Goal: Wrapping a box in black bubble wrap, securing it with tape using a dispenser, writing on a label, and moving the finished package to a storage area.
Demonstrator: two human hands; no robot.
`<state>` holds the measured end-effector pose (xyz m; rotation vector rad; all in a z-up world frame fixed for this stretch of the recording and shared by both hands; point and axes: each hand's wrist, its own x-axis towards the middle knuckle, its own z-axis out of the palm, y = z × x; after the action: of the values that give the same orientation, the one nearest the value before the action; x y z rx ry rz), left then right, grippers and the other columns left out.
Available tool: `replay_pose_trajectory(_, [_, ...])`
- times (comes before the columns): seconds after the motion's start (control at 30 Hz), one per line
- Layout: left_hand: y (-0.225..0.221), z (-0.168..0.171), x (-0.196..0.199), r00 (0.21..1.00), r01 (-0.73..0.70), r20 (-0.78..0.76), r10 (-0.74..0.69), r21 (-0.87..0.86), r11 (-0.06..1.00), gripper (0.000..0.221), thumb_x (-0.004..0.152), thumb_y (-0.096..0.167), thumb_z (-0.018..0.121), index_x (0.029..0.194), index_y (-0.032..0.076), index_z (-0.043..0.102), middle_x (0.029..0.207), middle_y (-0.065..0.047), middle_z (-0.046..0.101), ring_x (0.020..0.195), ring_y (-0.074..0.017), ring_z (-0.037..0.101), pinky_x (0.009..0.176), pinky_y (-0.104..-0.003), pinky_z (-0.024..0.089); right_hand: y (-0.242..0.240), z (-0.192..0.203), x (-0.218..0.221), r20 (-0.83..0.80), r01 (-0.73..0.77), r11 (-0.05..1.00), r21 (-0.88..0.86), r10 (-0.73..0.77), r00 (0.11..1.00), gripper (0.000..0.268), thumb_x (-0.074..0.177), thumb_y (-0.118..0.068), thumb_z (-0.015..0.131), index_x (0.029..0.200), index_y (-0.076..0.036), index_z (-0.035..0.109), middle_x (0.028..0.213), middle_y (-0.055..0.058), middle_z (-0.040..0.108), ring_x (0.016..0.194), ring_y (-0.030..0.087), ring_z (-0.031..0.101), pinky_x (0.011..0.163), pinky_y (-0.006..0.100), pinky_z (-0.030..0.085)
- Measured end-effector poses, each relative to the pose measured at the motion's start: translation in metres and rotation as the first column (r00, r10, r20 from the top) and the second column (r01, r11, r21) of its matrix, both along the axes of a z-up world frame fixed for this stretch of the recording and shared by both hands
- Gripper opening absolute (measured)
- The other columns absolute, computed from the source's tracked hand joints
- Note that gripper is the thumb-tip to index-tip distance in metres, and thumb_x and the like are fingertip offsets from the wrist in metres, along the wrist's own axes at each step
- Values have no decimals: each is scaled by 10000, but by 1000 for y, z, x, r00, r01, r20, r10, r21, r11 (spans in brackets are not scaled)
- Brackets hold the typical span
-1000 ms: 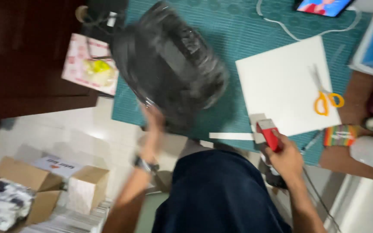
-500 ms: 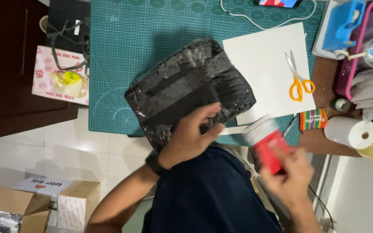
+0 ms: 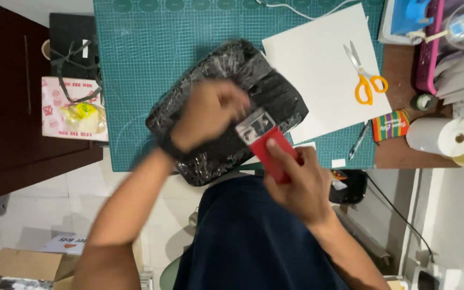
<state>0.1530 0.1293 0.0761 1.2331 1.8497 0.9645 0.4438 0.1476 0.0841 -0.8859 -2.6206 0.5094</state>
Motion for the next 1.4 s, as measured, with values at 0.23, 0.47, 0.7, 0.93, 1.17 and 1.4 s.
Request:
replay_pose_trajectory(0.23, [74, -108, -147, 945, -68, -297, 138, 234, 970, 141, 966, 200, 871, 831, 169, 840, 738, 10, 782, 701, -55, 745, 635, -254, 606, 2, -12, 42, 266, 132, 991, -38, -117, 957, 704, 787, -358, 755, 1466, -308, 579, 943, 74, 516, 645, 235, 540, 435, 368, 418])
replay_pose_trajectory(0.47, [59, -75, -90, 545, -198, -813, 206, 114, 973, 728, 986, 336, 911, 1485, 15, 489, 1493, -261, 513, 1359, -461, 451, 1139, -552, 354, 2, -5, 24, 353, 192, 966, -175, -121, 928, 668, 818, -344, 727, 1467, -257, 590, 911, 84, 514, 555, 259, 521, 419, 375, 436])
replay_pose_trajectory(0.7, [37, -69, 34, 549, 295, -802, -234, -76, 953, 635, 1159, 604, 523, 1676, 290, 328, 1697, -68, 190, 1528, -437, 117, 1142, -828, 98, 6, -6, 23, 340, 146, 983, -115, -99, 935, 666, 826, -348, 734, 1462, -213, 586, 901, 96, 530, 530, 232, 498, 398, 337, 420])
replay_pose_trajectory(0.93, [34, -69, 34, 513, 308, -816, -265, -112, 945, 690, 1204, 665, 572, 1706, 293, 279, 1684, -76, 104, 1509, -432, 61, 1126, -859, 108, -4, 11, 51, 490, 112, 989, -92, -53, 870, 632, 805, -391, 702, 1420, -275, 610, 896, 99, 555, 522, 247, 548, 331, 354, 426])
replay_pose_trajectory(1.17, [-13, -85, 104, 614, 448, -786, -74, 270, 852, 487, 1050, 484, 545, 1403, 167, 652, 1502, -161, 551, 1424, -390, 476, 1155, -667, 330, 52, 45, -28, 694, 268, 874, -405, 104, 712, 502, 778, -410, 713, 1272, -321, 740, 1013, 230, 722, 940, 497, 742, 778, 587, 591])
replay_pose_trajectory(1.4, [-33, -70, 115, 747, 402, -651, -136, 279, 872, 464, 1099, 409, 485, 1083, 53, 782, 1530, -122, 541, 1459, -292, 460, 1254, -532, 279, 64, -21, 30, 811, 158, 938, -310, 174, 559, 489, 719, -448, 666, 1137, -238, 809, 940, 169, 795, 902, 404, 779, 750, 518, 600])
